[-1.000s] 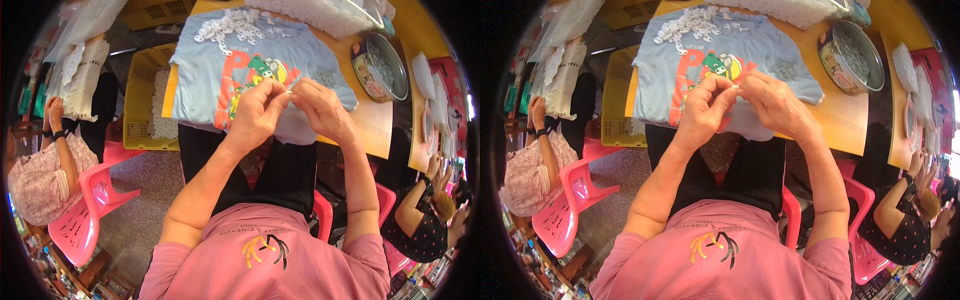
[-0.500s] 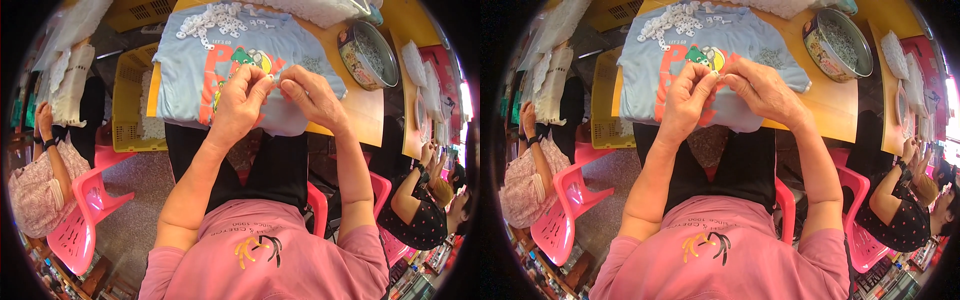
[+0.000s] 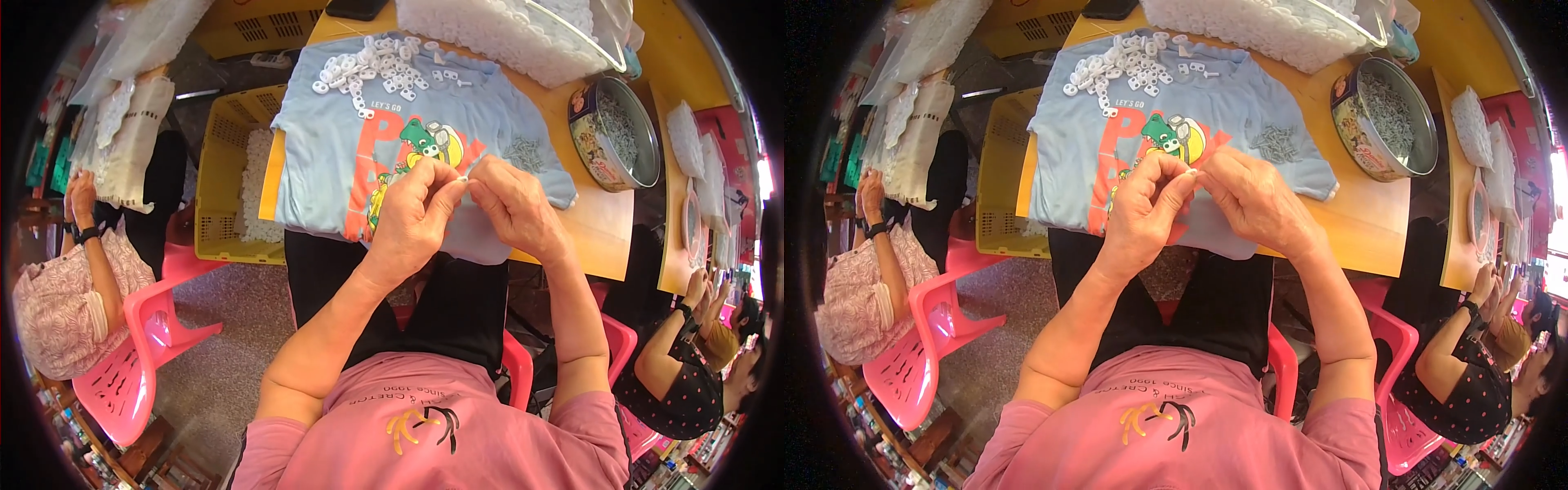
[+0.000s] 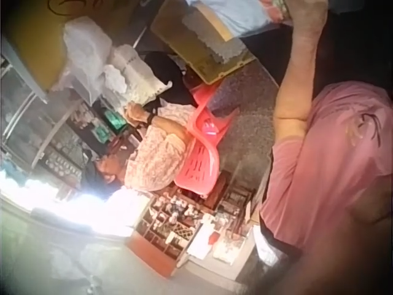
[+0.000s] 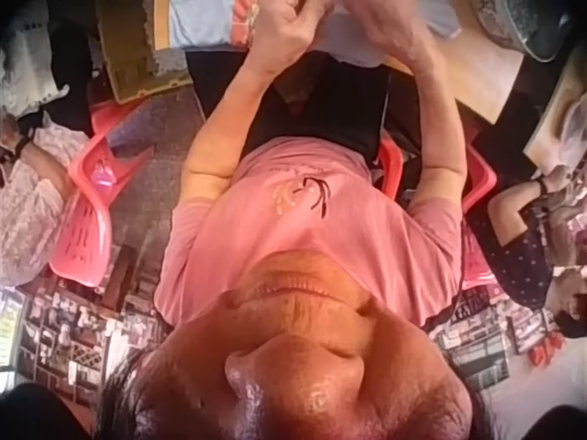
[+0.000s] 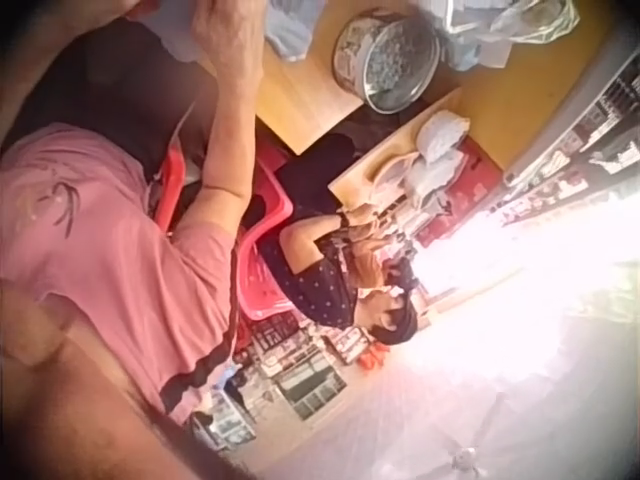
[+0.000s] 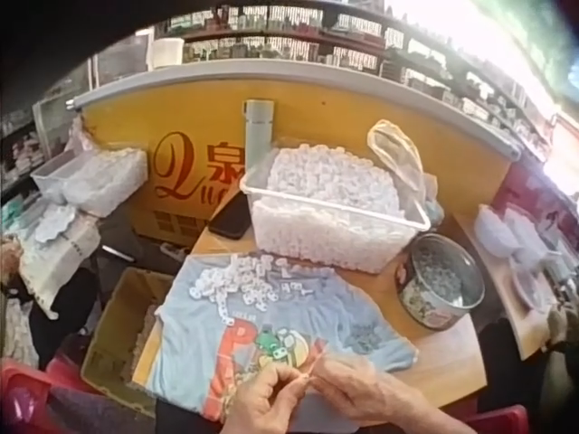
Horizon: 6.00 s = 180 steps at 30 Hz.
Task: Manually assembling and inspecting small plastic components on a printed t-shirt at a manual workstation.
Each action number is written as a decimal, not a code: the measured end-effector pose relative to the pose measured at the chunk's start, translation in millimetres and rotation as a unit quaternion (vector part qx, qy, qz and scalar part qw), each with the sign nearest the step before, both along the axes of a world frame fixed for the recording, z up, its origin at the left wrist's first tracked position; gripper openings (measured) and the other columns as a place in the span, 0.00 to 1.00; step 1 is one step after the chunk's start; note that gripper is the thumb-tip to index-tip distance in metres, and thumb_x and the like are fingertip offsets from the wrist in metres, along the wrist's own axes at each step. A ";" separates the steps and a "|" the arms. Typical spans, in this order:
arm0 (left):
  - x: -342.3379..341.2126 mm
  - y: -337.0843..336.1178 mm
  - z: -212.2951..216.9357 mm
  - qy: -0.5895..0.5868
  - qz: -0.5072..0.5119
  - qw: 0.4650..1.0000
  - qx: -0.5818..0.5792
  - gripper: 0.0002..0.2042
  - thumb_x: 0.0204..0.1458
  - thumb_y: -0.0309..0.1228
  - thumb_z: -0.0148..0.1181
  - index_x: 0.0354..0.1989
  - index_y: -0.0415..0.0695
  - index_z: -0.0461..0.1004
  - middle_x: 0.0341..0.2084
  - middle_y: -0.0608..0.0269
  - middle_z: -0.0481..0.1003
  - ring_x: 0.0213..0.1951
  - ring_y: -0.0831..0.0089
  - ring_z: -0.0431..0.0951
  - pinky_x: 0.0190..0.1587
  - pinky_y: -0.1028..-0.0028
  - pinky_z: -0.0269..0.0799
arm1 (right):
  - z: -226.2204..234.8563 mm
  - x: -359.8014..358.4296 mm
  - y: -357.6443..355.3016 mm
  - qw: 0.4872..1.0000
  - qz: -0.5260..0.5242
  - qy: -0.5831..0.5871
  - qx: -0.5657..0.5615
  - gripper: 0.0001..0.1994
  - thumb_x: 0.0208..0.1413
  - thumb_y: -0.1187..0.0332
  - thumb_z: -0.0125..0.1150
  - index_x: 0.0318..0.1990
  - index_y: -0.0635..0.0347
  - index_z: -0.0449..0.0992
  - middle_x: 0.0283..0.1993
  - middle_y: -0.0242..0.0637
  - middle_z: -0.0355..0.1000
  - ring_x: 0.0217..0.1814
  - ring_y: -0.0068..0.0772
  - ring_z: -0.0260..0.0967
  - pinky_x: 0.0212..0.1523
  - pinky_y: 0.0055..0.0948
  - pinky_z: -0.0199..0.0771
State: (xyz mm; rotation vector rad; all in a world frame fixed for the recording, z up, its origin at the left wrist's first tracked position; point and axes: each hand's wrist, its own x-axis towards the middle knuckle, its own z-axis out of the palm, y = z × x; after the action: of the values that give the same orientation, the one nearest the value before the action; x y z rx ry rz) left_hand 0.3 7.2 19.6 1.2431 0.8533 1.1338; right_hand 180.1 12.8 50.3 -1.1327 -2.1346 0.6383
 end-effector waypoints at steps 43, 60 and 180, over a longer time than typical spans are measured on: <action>-5.0 0.0 -6.9 -0.122 0.021 0.992 -0.036 0.04 0.64 0.29 0.54 0.40 0.42 0.69 0.27 0.69 0.73 0.30 0.83 0.72 0.35 0.82 0.69 | 27.3 -13.8 31.1 0.847 -0.078 0.402 -0.338 0.13 0.66 0.63 0.55 0.52 0.61 0.74 0.34 0.26 0.69 0.35 0.15 0.66 0.36 0.19 0.71; 2.6 -3.8 -8.4 -0.085 0.057 0.995 0.010 0.05 0.61 0.28 0.57 0.37 0.42 0.70 0.27 0.70 0.74 0.27 0.85 0.72 0.29 0.83 0.68 | 2.6 -42.6 -19.8 0.857 -0.258 0.412 -0.172 0.12 0.65 0.66 0.56 0.47 0.66 0.78 0.30 0.26 0.71 0.27 0.12 0.63 0.29 0.17 0.66; -5.8 -0.3 -14.0 -0.195 -0.016 0.980 0.025 0.17 0.61 0.38 0.59 0.50 0.40 0.68 0.44 0.63 0.74 0.41 0.80 0.73 0.44 0.79 0.71 | 8.1 -48.4 -26.1 0.874 -0.130 0.422 -0.200 0.12 0.65 0.70 0.56 0.51 0.67 0.77 0.32 0.30 0.73 0.31 0.17 0.68 0.35 0.20 0.72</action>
State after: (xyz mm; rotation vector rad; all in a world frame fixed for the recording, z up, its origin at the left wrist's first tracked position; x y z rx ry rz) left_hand -5.5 6.9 5.6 1.0221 0.5099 1.3229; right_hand 131.6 -13.3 58.4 -1.0412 -1.1077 1.2105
